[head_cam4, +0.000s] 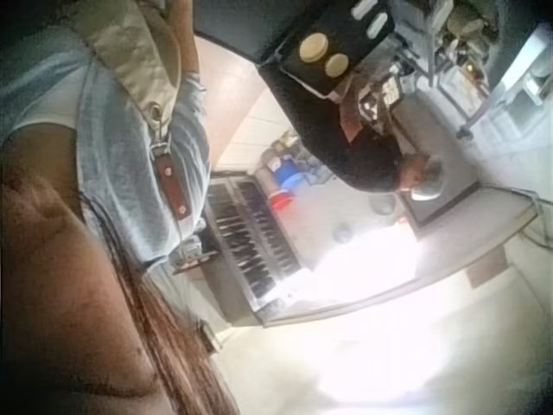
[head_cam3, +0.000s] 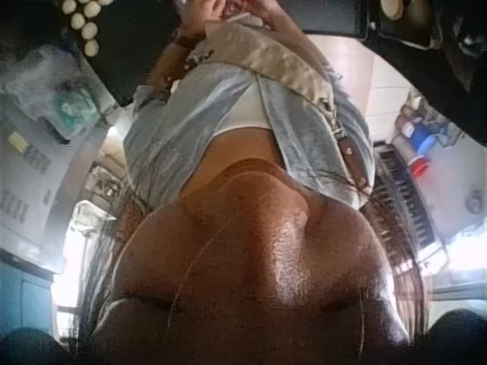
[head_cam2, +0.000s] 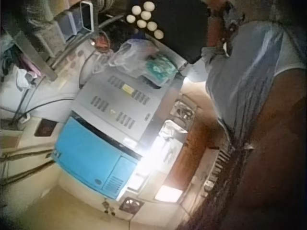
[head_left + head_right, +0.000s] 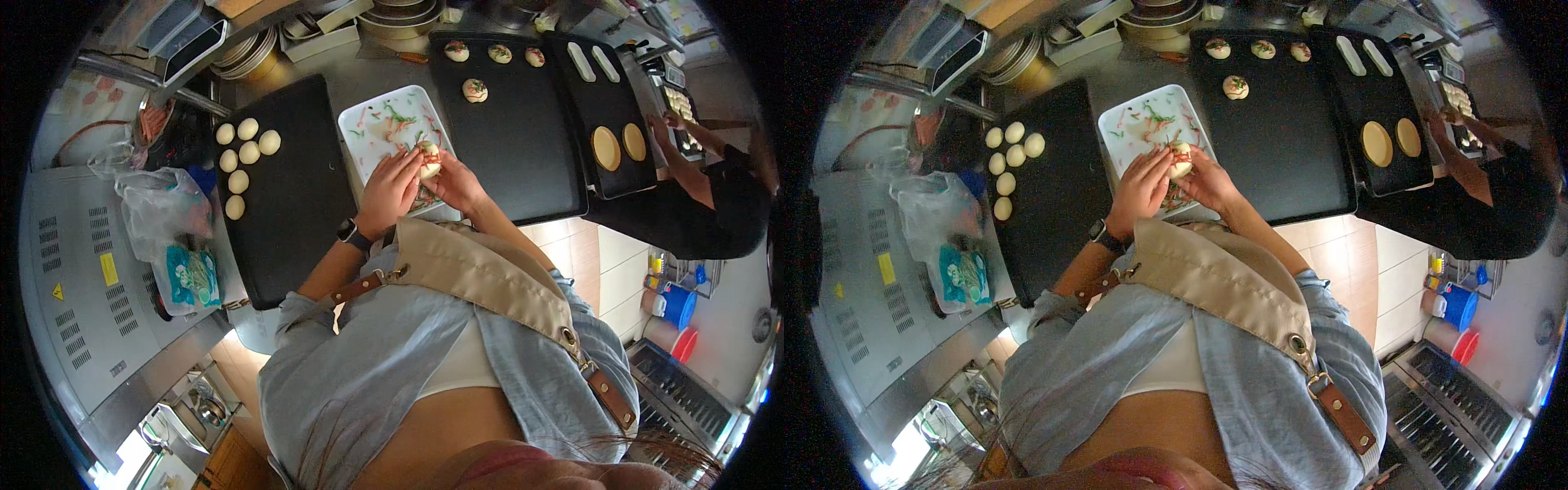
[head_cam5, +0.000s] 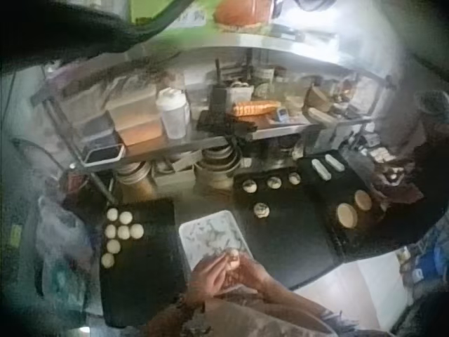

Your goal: The person assembles small round food items by placing a colorful vegetable mixture onto dough balls and arranging them on a black tray. The person repeatedly picks up dough, adds filling, and places the items in rows on the tray.

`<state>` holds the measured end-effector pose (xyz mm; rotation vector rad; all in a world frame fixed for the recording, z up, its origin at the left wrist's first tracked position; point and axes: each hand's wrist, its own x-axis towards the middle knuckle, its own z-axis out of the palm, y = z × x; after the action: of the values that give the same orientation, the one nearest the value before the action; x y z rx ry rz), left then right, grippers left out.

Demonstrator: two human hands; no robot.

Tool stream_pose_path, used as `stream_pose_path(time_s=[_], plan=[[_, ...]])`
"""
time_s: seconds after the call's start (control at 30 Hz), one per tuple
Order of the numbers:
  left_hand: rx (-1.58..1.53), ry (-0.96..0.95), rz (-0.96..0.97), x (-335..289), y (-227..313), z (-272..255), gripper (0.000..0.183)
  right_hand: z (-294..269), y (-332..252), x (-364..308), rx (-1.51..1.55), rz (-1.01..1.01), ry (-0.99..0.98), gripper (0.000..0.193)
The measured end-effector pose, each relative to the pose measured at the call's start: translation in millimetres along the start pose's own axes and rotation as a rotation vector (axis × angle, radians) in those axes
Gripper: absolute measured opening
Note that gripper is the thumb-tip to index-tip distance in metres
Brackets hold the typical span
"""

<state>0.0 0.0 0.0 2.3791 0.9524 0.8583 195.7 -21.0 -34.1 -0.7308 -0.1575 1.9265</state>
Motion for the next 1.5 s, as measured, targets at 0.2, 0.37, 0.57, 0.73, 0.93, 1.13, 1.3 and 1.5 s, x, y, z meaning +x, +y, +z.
stream_pose_path(time_s=[0.2, 0.37, 0.57, 0.73, 0.93, 1.13, 1.3, 1.5], plan=[[0.041, 0.034, 0.025, 4, 2, -9, 0.036, 1, -2, 5, -0.020, 0.002, 0.002, 0.032], [-0.116, 0.176, -0.160, 13, 4, -12, 0.033, 5, -4, 0, 0.020, -0.025, 0.051, 0.034], [-0.207, -0.125, -0.103, 47, -2, -1, 0.082, 2, -12, -1, -0.003, -0.057, -0.025, 0.036], [-0.214, -0.300, -0.151, 83, -2, 38, 0.074, -19, -23, -1, 0.083, -0.140, -0.045, 0.039], [-0.234, -0.302, -0.043, 140, 21, 82, 0.061, -36, -64, -20, 0.173, -0.313, 0.016, 0.042], [-0.312, -0.404, -0.061, 178, 34, 133, 0.054, -76, -100, -37, 0.157, -0.307, 0.027, 0.056], [-0.319, -0.407, -0.050, 216, 24, 177, 0.056, -103, -136, -42, 0.076, -0.249, 0.395, 0.073], [-0.041, -0.415, -0.147, 301, 1, 236, 0.060, -141, -129, -83, 0.112, -0.368, 0.493, 0.070]])
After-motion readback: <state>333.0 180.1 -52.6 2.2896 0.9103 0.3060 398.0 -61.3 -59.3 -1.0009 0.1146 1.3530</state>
